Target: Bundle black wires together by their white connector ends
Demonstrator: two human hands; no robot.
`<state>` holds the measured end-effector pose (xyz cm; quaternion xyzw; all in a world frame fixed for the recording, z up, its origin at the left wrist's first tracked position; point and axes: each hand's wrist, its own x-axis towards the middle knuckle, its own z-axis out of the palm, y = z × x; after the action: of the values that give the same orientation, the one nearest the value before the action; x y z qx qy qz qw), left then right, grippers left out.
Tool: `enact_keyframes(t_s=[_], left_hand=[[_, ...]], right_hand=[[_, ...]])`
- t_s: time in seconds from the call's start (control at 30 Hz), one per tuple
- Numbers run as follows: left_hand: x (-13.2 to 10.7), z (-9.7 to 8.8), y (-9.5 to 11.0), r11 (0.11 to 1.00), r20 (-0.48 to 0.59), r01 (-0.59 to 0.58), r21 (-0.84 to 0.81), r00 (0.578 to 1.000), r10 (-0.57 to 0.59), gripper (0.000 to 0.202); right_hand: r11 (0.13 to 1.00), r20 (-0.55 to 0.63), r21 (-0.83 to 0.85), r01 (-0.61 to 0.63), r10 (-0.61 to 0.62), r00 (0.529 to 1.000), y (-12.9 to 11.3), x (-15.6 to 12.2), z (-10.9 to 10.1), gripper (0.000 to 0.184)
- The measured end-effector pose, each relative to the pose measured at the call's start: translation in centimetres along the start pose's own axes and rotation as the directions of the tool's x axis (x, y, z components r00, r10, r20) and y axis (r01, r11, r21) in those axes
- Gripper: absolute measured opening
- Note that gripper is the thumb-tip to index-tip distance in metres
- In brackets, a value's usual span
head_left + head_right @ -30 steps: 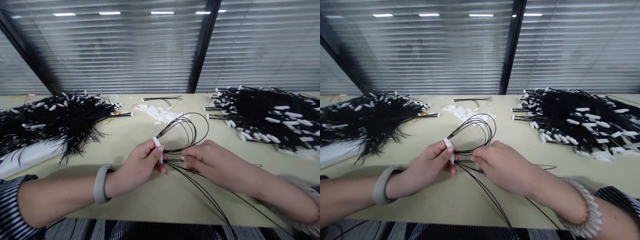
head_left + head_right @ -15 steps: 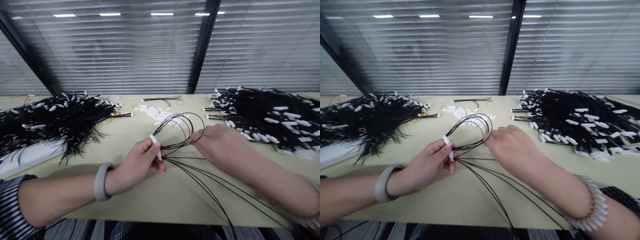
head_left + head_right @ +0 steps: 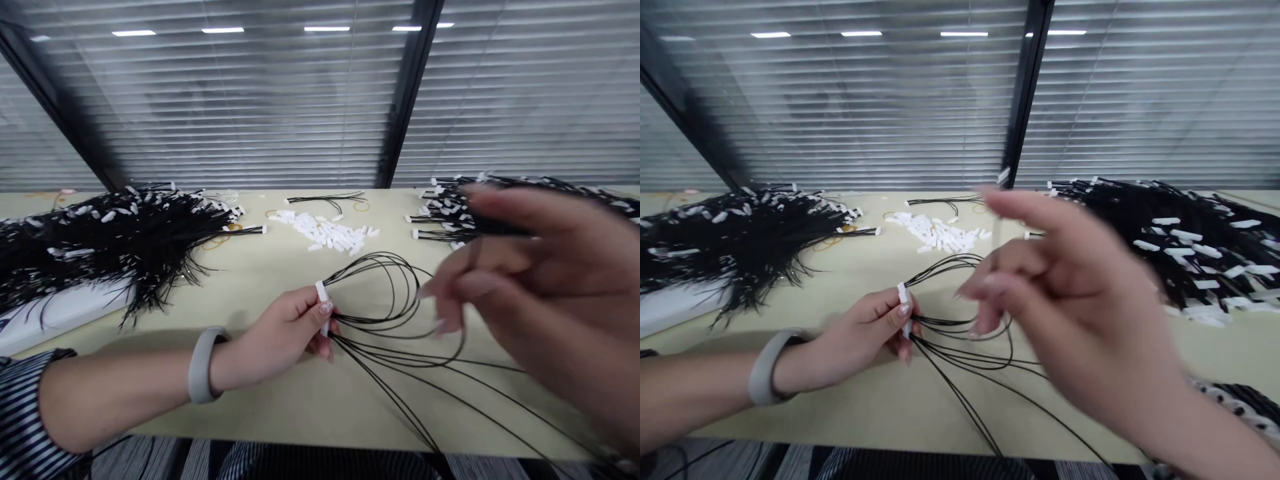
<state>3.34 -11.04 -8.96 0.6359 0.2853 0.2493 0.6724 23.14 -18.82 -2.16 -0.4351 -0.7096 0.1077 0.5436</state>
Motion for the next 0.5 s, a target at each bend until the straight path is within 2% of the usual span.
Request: enact_keyframes(t_s=[0.07, 0.13, 0.2, 0.27, 0.5], left_hand=[[-0.1, 0.0, 0.1, 1.0, 0.041, -0.013, 0.017, 0.999, 0.012, 0.026], [-0.2, -0.1, 0.0, 0.999, 0.06, -0.029, 0.024, 0.998, 0.027, 0.026], [-0.2, -0.3, -0.1, 0.999, 0.073, -0.04, 0.023, 0.997, 0.039, 0.025], [-0.3, -0.5, -0.3, 0.999, 0.083, -0.041, 0.012, 0.996, 0.04, 0.023], [-0.6, -0.7, -0.5, 1.0, 0.14, -0.02, -0.016, 0.99, 0.023, 0.023]], right_hand=[[0.981, 0.237, -0.176, 0.079, -0.036, 0.971, 0.7, -0.6, 0.6, 0.048], [0.918, 0.349, -0.337, 0.209, -0.085, 0.933, 1.6, -0.7, 1.0, 0.038], [0.867, 0.387, -0.406, 0.288, -0.123, 0.914, 2.1, -0.6, 1.0, 0.021], [0.856, 0.392, -0.419, 0.301, -0.129, 0.911, 2.3, -0.3, 0.7, 0.013], [0.779, 0.53, -0.487, 0.395, -0.097, 0.843, 2.6, -0.4, 1.1, 0.025]])
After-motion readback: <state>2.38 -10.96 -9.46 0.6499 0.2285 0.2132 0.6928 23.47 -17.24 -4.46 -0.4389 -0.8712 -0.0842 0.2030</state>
